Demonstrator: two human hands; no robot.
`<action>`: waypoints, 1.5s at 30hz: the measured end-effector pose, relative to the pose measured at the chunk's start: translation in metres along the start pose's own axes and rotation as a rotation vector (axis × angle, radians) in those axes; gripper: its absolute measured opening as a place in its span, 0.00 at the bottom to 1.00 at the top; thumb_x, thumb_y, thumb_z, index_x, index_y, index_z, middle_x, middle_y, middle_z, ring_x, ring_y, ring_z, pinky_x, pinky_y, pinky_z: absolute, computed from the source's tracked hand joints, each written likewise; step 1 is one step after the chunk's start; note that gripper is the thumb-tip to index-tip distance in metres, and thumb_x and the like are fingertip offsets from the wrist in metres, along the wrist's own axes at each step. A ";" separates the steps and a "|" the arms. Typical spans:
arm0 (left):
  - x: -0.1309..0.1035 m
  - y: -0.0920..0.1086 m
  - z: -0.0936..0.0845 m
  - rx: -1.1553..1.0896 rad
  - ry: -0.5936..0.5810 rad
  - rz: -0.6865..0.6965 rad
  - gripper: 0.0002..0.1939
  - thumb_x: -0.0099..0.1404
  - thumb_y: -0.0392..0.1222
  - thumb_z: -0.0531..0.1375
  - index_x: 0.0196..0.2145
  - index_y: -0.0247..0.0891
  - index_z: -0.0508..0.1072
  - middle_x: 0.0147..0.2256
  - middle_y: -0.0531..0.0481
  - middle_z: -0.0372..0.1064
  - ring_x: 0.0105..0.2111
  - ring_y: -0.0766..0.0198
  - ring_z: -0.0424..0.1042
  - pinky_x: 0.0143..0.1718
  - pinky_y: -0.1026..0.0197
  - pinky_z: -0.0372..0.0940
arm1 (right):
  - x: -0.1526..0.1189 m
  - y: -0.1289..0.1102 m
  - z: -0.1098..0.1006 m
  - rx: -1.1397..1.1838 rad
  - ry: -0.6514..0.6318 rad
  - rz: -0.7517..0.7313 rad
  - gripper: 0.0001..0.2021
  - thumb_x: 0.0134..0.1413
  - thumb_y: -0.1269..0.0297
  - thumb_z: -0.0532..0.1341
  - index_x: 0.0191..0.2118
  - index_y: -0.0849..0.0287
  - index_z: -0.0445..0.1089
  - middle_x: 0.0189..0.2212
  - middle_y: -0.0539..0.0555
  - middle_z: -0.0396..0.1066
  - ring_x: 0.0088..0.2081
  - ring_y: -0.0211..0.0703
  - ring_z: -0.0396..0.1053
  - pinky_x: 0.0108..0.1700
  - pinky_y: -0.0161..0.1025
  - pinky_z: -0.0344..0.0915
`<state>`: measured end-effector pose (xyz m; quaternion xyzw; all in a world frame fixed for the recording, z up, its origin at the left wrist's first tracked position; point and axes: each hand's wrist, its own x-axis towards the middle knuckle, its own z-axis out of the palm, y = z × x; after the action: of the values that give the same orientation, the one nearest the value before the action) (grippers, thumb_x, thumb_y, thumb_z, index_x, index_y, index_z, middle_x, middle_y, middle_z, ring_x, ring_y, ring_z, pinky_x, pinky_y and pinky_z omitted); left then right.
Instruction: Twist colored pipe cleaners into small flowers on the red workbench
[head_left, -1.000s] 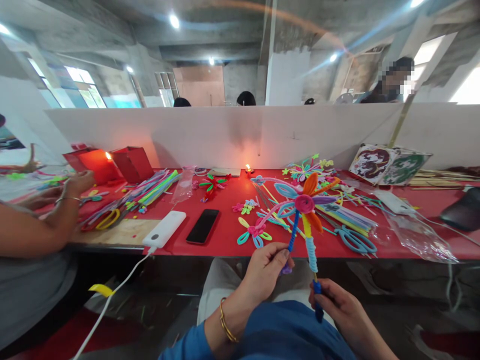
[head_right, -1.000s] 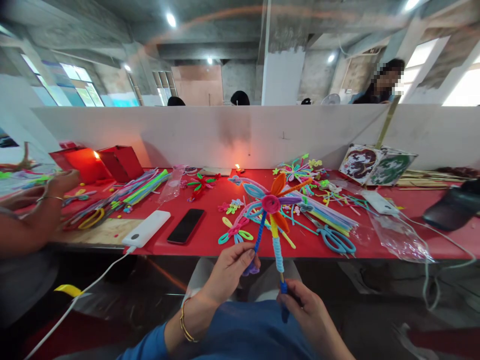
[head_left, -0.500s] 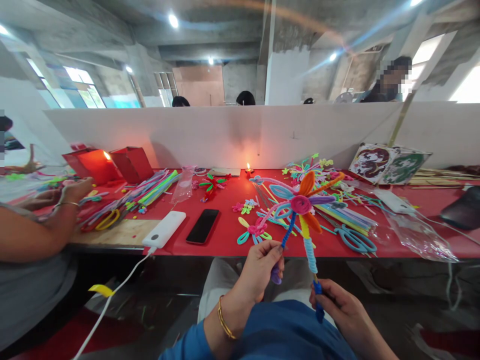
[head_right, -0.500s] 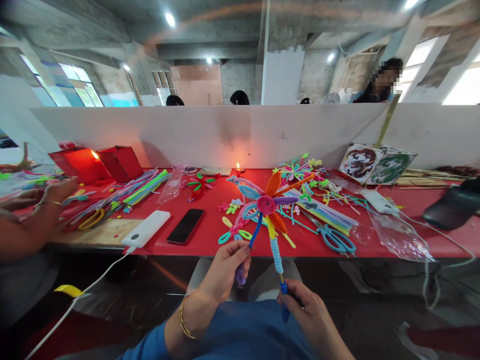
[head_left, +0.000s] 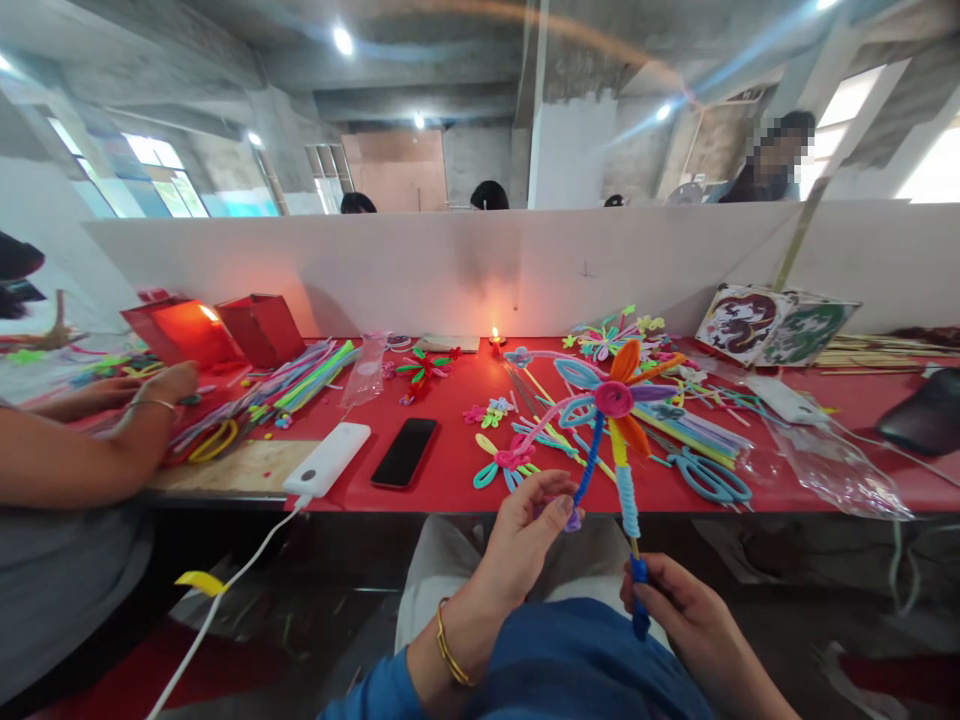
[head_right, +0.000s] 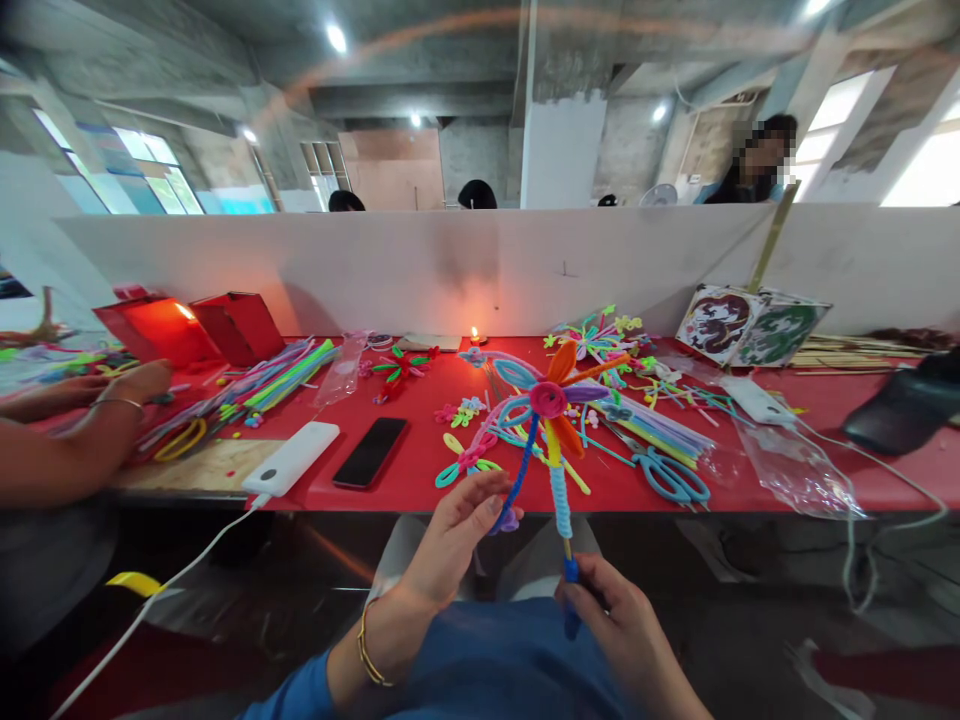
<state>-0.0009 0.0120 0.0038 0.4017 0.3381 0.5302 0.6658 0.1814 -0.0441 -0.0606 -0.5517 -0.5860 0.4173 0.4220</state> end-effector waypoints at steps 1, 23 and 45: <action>0.001 -0.001 0.000 -0.002 0.011 0.003 0.19 0.47 0.48 0.66 0.36 0.36 0.72 0.34 0.49 0.69 0.31 0.66 0.70 0.33 0.62 0.63 | 0.000 0.000 0.000 0.024 0.004 0.000 0.13 0.51 0.55 0.55 0.30 0.59 0.69 0.23 0.52 0.67 0.26 0.40 0.65 0.30 0.34 0.63; -0.008 -0.042 0.006 0.125 -0.214 -0.311 0.21 0.48 0.39 0.64 0.41 0.35 0.65 0.33 0.49 0.67 0.34 0.65 0.67 0.38 0.61 0.58 | 0.004 -0.018 0.004 0.173 0.164 0.014 0.15 0.46 0.51 0.59 0.29 0.59 0.67 0.22 0.51 0.68 0.25 0.39 0.65 0.29 0.35 0.63; -0.006 -0.034 0.003 0.248 -0.287 -0.291 0.20 0.47 0.48 0.65 0.36 0.35 0.71 0.30 0.49 0.69 0.32 0.65 0.66 0.35 0.62 0.57 | 0.047 -0.034 -0.028 0.326 0.305 0.001 0.16 0.41 0.52 0.64 0.32 0.60 0.70 0.28 0.54 0.73 0.32 0.43 0.69 0.33 0.38 0.66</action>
<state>0.0158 0.0011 -0.0253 0.4987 0.3571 0.3203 0.7219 0.1966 0.0023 -0.0185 -0.5329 -0.4400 0.4186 0.5892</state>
